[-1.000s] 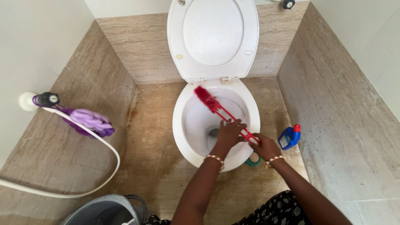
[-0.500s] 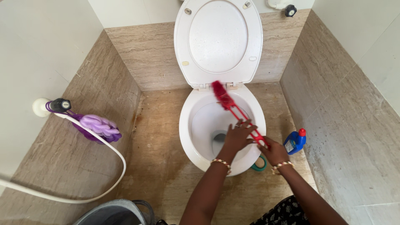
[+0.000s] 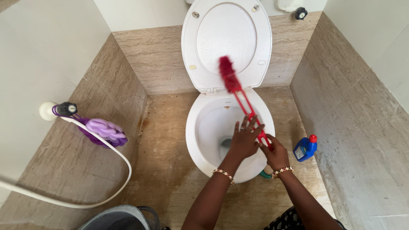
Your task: The person cleans a toilet by first scrubbing the rim and seat with a red toilet brush. They then pour blue toilet cleaner into the bowl and continue scrubbing the interior surfaces with the brush.
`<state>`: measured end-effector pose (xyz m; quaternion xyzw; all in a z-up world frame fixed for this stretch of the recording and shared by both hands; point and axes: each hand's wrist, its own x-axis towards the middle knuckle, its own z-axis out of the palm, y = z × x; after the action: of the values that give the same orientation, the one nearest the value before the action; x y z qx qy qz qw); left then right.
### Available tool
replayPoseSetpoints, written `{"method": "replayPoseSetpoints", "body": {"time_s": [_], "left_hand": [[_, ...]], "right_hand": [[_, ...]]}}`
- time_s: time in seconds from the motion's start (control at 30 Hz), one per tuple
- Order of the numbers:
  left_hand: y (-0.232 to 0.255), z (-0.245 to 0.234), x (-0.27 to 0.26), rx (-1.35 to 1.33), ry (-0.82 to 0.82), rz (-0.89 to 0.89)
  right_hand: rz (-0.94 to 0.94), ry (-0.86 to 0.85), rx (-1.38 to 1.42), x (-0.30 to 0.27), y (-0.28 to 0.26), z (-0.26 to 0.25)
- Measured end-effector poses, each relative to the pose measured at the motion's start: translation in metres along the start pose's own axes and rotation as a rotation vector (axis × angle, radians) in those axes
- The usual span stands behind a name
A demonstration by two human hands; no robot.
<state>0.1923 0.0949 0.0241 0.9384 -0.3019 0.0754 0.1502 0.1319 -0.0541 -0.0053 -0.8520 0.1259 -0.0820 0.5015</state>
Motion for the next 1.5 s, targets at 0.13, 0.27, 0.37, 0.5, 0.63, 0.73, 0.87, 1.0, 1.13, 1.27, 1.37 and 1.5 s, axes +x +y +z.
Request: {"method": "replayPoseSetpoints", "body": {"time_s": [0.13, 0.27, 0.37, 0.5, 0.63, 0.73, 0.87, 1.0, 1.13, 1.27, 1.37, 1.5], "left_hand": [[0.018, 0.023, 0.002, 0.057, 0.059, 0.077], [0.005, 0.044, 0.008, 0.134, 0.123, 0.040], [-0.008, 0.041, 0.007, 0.168, 0.077, -0.054], [-0.003, 0.030, 0.010, 0.138, -0.007, -0.110], [0.012, 0.032, 0.031, 0.093, 0.061, -0.040], [0.025, 0.042, 0.035, 0.118, 0.142, 0.036], [0.018, 0.052, 0.026, 0.212, 0.168, 0.021], [-0.013, 0.049, 0.005, 0.271, 0.092, -0.033], [-0.020, 0.052, 0.014, 0.266, 0.098, -0.023], [-0.002, 0.064, 0.040, 0.241, 0.136, 0.013], [0.005, 0.073, 0.035, 0.254, 0.162, 0.055], [-0.014, 0.071, 0.020, 0.287, 0.143, 0.023]], "right_hand": [[0.046, -0.003, 0.090, 0.007, 0.009, -0.002], [-0.077, -0.055, 0.036, 0.022, 0.038, 0.024], [-0.179, -0.117, 0.040, 0.029, 0.048, 0.044], [-0.026, -0.218, 0.082, 0.036, 0.035, 0.038], [0.012, -0.124, 0.061, 0.036, 0.032, 0.016], [-0.169, 0.009, 0.071, 0.029, 0.039, 0.005], [-0.021, -0.122, 0.112, 0.023, 0.034, 0.013], [0.102, -0.301, 0.180, 0.018, 0.018, 0.034], [0.100, -0.286, 0.229, 0.025, 0.017, 0.038], [0.102, -0.194, 0.226, 0.032, 0.021, 0.017], [0.107, -0.173, 0.193, 0.026, 0.027, 0.008], [0.038, -0.226, 0.237, 0.025, 0.040, 0.040]]}}
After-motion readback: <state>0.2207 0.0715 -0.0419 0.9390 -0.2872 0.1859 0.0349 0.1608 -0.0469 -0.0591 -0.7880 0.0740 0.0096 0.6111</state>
